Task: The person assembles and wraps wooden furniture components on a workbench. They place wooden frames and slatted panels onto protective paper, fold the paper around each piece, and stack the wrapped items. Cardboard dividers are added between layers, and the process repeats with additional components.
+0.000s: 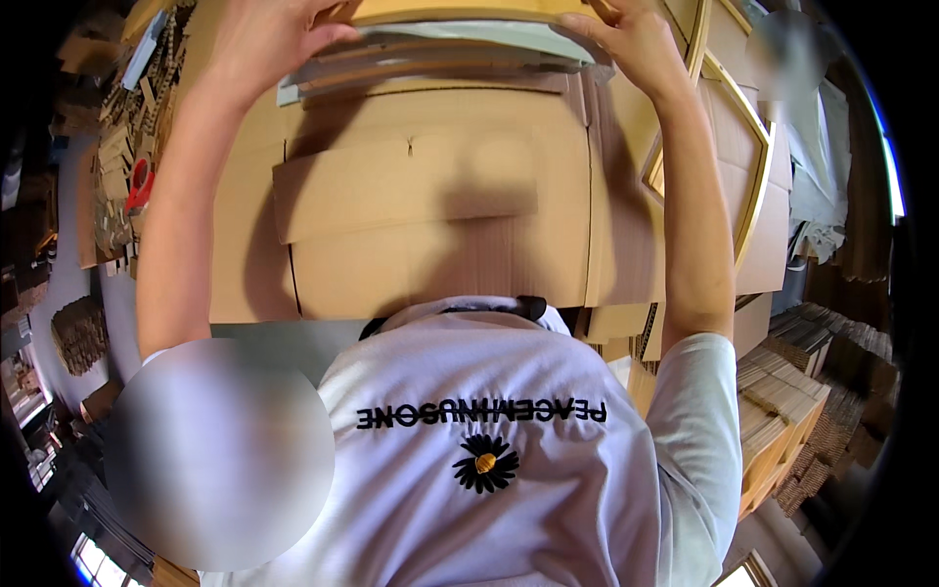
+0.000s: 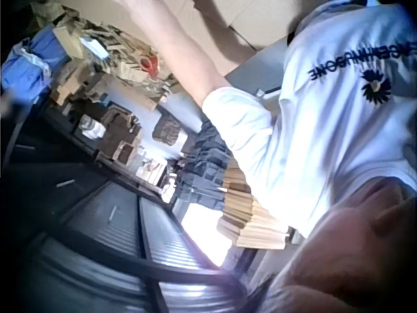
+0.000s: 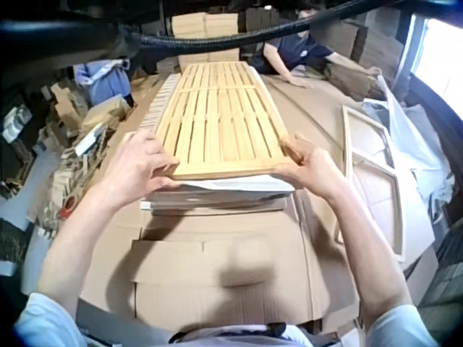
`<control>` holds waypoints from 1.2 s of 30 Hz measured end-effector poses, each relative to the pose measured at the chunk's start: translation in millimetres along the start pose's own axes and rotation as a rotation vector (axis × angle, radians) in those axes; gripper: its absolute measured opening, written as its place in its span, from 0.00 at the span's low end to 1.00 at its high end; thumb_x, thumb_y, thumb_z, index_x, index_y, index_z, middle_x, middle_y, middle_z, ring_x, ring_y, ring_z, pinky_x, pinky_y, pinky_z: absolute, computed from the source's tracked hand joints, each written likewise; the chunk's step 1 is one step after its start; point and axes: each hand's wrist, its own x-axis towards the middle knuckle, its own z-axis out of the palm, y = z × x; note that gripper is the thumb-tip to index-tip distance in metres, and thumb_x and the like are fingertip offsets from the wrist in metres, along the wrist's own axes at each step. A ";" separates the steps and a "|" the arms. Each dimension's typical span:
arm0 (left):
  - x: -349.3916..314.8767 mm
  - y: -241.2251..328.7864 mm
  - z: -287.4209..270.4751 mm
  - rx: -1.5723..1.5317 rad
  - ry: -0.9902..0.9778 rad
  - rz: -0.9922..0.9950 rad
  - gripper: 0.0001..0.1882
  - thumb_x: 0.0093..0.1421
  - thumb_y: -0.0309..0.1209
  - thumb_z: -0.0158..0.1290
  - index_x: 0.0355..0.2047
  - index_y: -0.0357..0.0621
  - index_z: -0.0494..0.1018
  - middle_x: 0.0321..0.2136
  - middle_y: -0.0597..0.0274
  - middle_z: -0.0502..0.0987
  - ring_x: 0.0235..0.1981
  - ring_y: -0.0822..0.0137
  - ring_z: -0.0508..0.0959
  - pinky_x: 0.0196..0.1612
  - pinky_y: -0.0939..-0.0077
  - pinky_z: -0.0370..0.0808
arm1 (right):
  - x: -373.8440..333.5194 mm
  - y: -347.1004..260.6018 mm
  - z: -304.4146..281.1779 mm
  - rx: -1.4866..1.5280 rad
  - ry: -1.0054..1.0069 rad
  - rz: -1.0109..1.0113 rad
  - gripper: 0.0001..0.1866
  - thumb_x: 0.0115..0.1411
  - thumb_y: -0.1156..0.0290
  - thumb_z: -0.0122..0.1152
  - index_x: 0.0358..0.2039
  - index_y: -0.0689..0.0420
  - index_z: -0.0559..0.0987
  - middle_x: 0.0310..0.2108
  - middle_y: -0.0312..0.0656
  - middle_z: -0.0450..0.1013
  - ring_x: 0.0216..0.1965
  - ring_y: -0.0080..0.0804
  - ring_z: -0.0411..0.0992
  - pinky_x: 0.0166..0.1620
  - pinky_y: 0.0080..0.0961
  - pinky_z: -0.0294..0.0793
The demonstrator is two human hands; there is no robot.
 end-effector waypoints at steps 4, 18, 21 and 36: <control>-9.5 -35.2 39.9 0.179 0.299 0.212 0.26 0.46 0.37 0.67 0.45 0.48 0.72 0.36 0.64 0.74 0.41 0.58 0.73 0.41 0.62 0.68 | 8.0 24.6 -7.2 0.017 0.075 0.117 0.29 0.51 0.57 0.71 0.50 0.62 0.78 0.39 0.53 0.79 0.41 0.44 0.79 0.45 0.33 0.77; -1.5 -15.5 51.5 0.277 0.313 0.117 0.24 0.40 0.30 0.69 0.36 0.49 0.69 0.32 0.62 0.70 0.39 0.57 0.73 0.39 0.62 0.67 | -1.0 36.7 18.5 -0.612 0.143 -0.264 0.26 0.56 0.50 0.64 0.52 0.48 0.77 0.39 0.48 0.76 0.39 0.48 0.77 0.40 0.40 0.77; 1.3 -8.5 50.7 0.334 0.300 0.066 0.25 0.38 0.32 0.70 0.36 0.50 0.69 0.32 0.62 0.70 0.38 0.57 0.72 0.38 0.62 0.67 | -3.8 30.1 23.2 -0.631 0.155 -0.215 0.29 0.53 0.53 0.67 0.54 0.50 0.75 0.38 0.49 0.74 0.36 0.46 0.78 0.36 0.39 0.78; 13.3 21.2 57.5 0.346 0.427 0.216 0.15 0.52 0.42 0.63 0.29 0.50 0.70 0.29 0.65 0.70 0.31 0.60 0.74 0.28 0.65 0.73 | -40.9 56.9 42.8 -0.142 0.541 0.067 0.28 0.53 0.64 0.67 0.54 0.54 0.70 0.50 0.50 0.69 0.48 0.49 0.71 0.47 0.39 0.74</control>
